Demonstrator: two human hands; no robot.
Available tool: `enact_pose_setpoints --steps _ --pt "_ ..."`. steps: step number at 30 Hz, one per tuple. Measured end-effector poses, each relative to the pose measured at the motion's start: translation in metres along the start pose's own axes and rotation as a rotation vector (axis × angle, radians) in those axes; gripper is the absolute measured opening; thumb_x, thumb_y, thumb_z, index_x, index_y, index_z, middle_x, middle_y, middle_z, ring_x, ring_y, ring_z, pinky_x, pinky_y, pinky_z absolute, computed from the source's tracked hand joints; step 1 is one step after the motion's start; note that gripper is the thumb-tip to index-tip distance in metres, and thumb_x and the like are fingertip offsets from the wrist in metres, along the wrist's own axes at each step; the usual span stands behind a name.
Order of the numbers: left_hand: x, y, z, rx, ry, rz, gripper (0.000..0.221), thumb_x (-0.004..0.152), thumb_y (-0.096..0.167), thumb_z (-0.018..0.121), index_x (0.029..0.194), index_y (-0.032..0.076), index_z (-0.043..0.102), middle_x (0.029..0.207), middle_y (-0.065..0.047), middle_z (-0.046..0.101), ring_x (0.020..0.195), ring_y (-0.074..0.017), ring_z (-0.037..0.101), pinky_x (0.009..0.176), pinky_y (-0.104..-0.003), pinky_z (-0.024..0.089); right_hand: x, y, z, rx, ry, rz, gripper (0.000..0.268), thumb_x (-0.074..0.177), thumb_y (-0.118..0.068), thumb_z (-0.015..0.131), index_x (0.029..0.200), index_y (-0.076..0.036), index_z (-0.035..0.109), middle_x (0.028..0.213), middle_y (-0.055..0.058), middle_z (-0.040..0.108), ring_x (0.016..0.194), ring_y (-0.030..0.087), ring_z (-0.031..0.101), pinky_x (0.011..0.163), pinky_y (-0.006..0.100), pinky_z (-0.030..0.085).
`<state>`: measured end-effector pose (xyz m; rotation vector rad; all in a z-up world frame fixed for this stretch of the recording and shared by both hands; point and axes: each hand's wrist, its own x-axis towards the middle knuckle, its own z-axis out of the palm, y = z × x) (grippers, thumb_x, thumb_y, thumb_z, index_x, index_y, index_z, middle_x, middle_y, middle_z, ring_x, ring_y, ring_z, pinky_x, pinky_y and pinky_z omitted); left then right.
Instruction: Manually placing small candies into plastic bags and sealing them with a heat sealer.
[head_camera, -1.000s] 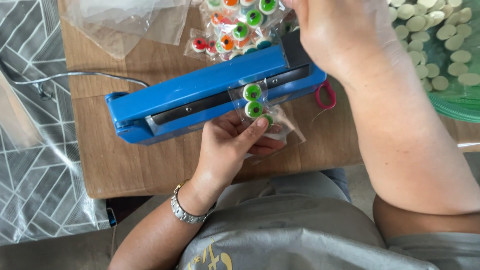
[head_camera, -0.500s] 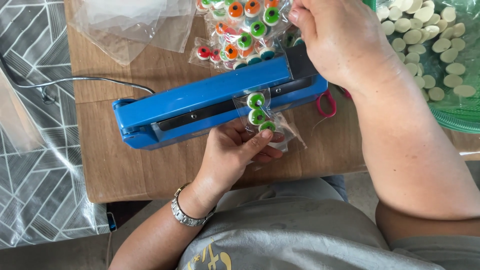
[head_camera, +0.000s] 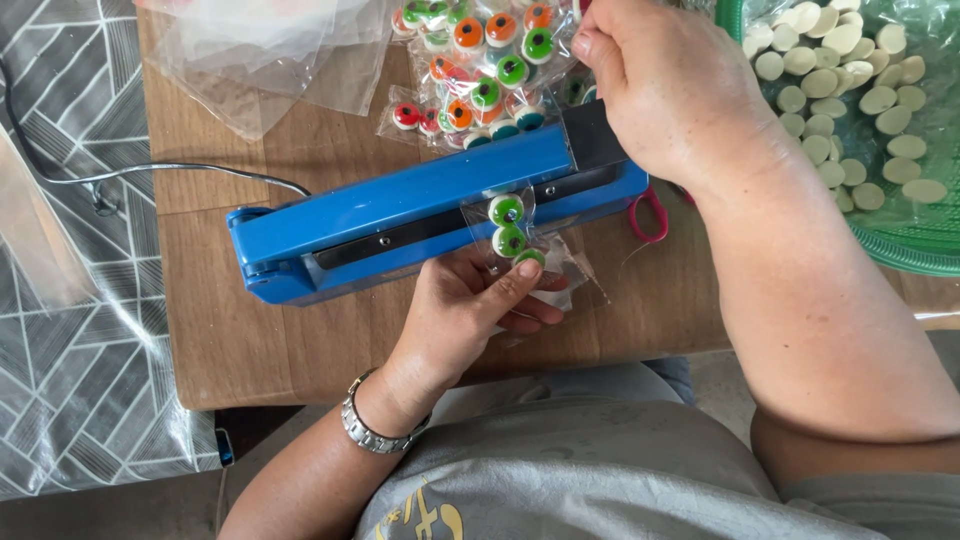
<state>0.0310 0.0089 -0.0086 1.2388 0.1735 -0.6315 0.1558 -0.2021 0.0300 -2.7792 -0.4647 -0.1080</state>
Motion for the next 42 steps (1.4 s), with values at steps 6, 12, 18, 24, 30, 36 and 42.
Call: enact_pose_setpoints --steps 6,12,18,24,30,36,42 --pt "0.0 -0.002 -0.002 -0.01 -0.025 0.035 0.034 0.092 0.029 0.067 0.102 -0.003 0.074 0.1 -0.019 0.082 0.077 -0.0258 0.081 0.056 -0.026 0.063 -0.002 0.003 0.003 -0.115 0.046 -0.061 0.02 0.121 -0.021 0.056 0.111 -0.008 0.067 0.086 0.012 0.071 0.074 0.042 0.067 0.054 0.055 0.048" --pt "0.002 -0.003 -0.003 -0.022 -0.028 0.017 0.036 0.092 0.028 0.067 0.106 -0.004 0.074 0.099 -0.019 0.082 0.076 -0.0257 0.081 0.056 -0.026 0.061 -0.003 -0.002 -0.003 0.059 -0.006 -0.008 0.024 0.119 -0.02 0.051 0.102 -0.007 0.062 0.081 0.008 0.068 0.073 0.037 0.063 0.059 0.052 0.043" --pt "0.004 -0.008 -0.004 -0.021 -0.039 0.043 0.032 0.093 0.028 0.067 0.101 -0.002 0.074 0.099 -0.017 0.082 0.075 -0.025 0.08 0.054 -0.025 0.06 -0.003 -0.002 -0.004 0.118 -0.022 0.01 0.023 0.119 -0.021 0.052 0.102 -0.009 0.062 0.086 0.005 0.07 0.076 0.032 0.064 0.062 0.049 0.043" --pt "0.008 -0.016 -0.006 -0.038 -0.041 0.096 0.035 0.095 0.029 0.065 0.103 -0.004 0.073 0.095 -0.02 0.081 0.074 -0.0272 0.08 0.054 -0.027 0.062 0.0 0.001 -0.003 0.156 -0.021 0.031 0.024 0.118 -0.021 0.051 0.1 -0.009 0.061 0.088 0.007 0.071 0.077 0.032 0.065 0.063 0.047 0.043" --pt "0.005 -0.013 -0.003 -0.123 -0.028 0.095 0.033 0.094 0.025 0.067 0.103 -0.006 0.072 0.098 -0.022 0.08 0.075 -0.0308 0.079 0.061 -0.03 0.064 -0.009 -0.027 -0.032 0.225 0.092 0.061 0.021 0.119 -0.01 0.047 0.113 -0.006 0.067 0.088 0.006 0.064 0.078 0.02 0.061 0.07 0.039 0.047" --pt "0.002 -0.008 -0.003 -0.113 -0.02 0.063 0.033 0.092 0.025 0.069 0.102 -0.007 0.072 0.1 -0.022 0.08 0.079 -0.0335 0.08 0.066 -0.035 0.066 -0.039 -0.019 -0.035 0.426 0.541 -0.379 0.008 0.119 0.014 0.061 0.116 0.014 0.069 0.109 0.022 0.07 0.102 0.031 0.066 0.09 0.041 0.05" --pt "0.004 -0.011 -0.006 -0.138 -0.042 0.08 0.03 0.094 0.022 0.068 0.098 -0.007 0.072 0.098 -0.022 0.08 0.078 -0.0327 0.08 0.068 -0.037 0.067 -0.07 -0.017 0.009 0.739 0.634 -0.305 0.048 0.115 -0.028 0.057 0.147 -0.006 0.03 0.111 0.016 0.054 0.098 0.027 0.061 0.082 0.035 0.052"
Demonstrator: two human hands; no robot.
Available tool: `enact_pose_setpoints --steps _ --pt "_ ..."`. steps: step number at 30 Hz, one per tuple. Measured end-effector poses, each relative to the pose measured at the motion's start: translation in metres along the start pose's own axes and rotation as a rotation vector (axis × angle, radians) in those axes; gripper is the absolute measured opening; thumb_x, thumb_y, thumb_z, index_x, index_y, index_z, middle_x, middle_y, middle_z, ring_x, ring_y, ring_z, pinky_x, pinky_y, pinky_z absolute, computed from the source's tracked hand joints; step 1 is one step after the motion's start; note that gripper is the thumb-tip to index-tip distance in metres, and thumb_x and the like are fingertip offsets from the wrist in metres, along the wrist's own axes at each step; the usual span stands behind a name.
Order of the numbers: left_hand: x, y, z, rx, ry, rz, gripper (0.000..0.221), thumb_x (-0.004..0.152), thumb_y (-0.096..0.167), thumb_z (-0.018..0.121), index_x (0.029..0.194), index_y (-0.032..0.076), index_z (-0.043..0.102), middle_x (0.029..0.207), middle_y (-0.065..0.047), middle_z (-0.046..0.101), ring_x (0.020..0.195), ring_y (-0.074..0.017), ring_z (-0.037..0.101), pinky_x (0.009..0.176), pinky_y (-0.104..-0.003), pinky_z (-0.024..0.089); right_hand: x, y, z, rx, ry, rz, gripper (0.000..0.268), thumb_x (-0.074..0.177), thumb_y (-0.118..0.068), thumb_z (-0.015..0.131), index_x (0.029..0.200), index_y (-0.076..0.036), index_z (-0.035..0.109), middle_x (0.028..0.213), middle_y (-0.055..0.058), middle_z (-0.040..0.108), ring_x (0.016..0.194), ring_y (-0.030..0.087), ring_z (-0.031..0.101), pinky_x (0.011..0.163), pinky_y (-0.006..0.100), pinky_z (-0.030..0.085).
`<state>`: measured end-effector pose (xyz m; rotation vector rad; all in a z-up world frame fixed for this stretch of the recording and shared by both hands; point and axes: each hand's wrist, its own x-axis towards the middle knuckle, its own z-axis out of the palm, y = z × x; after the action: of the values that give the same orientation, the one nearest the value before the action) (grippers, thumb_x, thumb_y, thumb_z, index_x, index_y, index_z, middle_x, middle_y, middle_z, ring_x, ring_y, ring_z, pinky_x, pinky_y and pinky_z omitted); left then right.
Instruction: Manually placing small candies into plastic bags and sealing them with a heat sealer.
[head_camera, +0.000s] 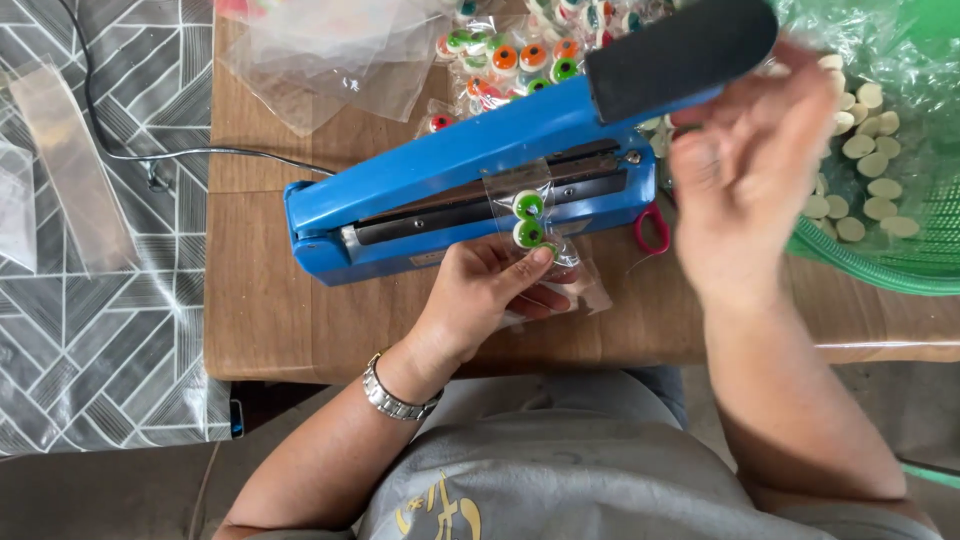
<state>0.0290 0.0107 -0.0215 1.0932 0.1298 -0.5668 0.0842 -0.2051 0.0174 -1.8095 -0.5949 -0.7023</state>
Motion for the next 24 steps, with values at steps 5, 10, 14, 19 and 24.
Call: enact_pose_setpoints --steps 5,10,14,19,24 --pt "0.005 -0.008 -0.002 -0.036 0.011 -0.02 0.03 0.094 0.023 0.069 0.1 -0.006 0.071 0.089 -0.025 0.078 0.076 -0.0359 0.079 0.067 -0.039 0.067 -0.023 -0.015 0.019 -0.504 -0.36 -0.148 0.073 0.101 -0.06 0.04 0.132 0.002 0.061 0.13 0.022 0.055 0.123 0.041 0.049 0.111 0.058 0.026" --pt "0.004 -0.009 -0.003 -0.047 0.008 0.008 0.025 0.094 0.021 0.069 0.098 -0.004 0.07 0.084 -0.022 0.076 0.076 -0.0371 0.08 0.066 -0.04 0.068 -0.023 -0.016 0.032 -0.59 -0.442 -0.243 0.089 0.101 -0.071 0.02 0.131 -0.006 0.072 0.125 0.024 0.054 0.124 0.044 0.045 0.122 0.069 0.007" --pt "0.005 -0.012 -0.005 -0.03 0.019 0.018 0.025 0.093 0.021 0.07 0.098 -0.004 0.071 0.086 -0.02 0.076 0.078 -0.0326 0.079 0.071 -0.041 0.07 -0.021 -0.021 0.042 -0.558 -0.432 -0.219 0.095 0.099 -0.073 0.014 0.125 -0.002 0.072 0.117 0.02 0.053 0.118 0.041 0.045 0.123 0.065 0.009" --pt "0.01 -0.019 -0.008 0.018 0.044 0.056 0.031 0.085 0.03 0.078 0.092 0.0 0.073 0.08 -0.009 0.072 0.075 -0.0189 0.072 0.065 -0.036 0.068 -0.012 -0.032 0.057 -0.535 -0.443 -0.259 0.091 0.099 -0.069 0.01 0.122 -0.005 0.071 0.118 0.019 0.054 0.112 0.037 0.046 0.108 0.061 0.029" --pt "0.008 -0.016 -0.008 0.251 0.039 0.293 0.03 0.095 0.026 0.069 0.071 0.009 0.06 0.065 0.0 0.062 0.062 -0.0082 0.055 0.053 -0.024 0.05 -0.008 -0.037 0.067 -0.524 -0.435 -0.303 0.085 0.101 -0.065 0.013 0.118 -0.006 0.072 0.109 0.016 0.06 0.107 0.037 0.05 0.1 0.056 0.037"
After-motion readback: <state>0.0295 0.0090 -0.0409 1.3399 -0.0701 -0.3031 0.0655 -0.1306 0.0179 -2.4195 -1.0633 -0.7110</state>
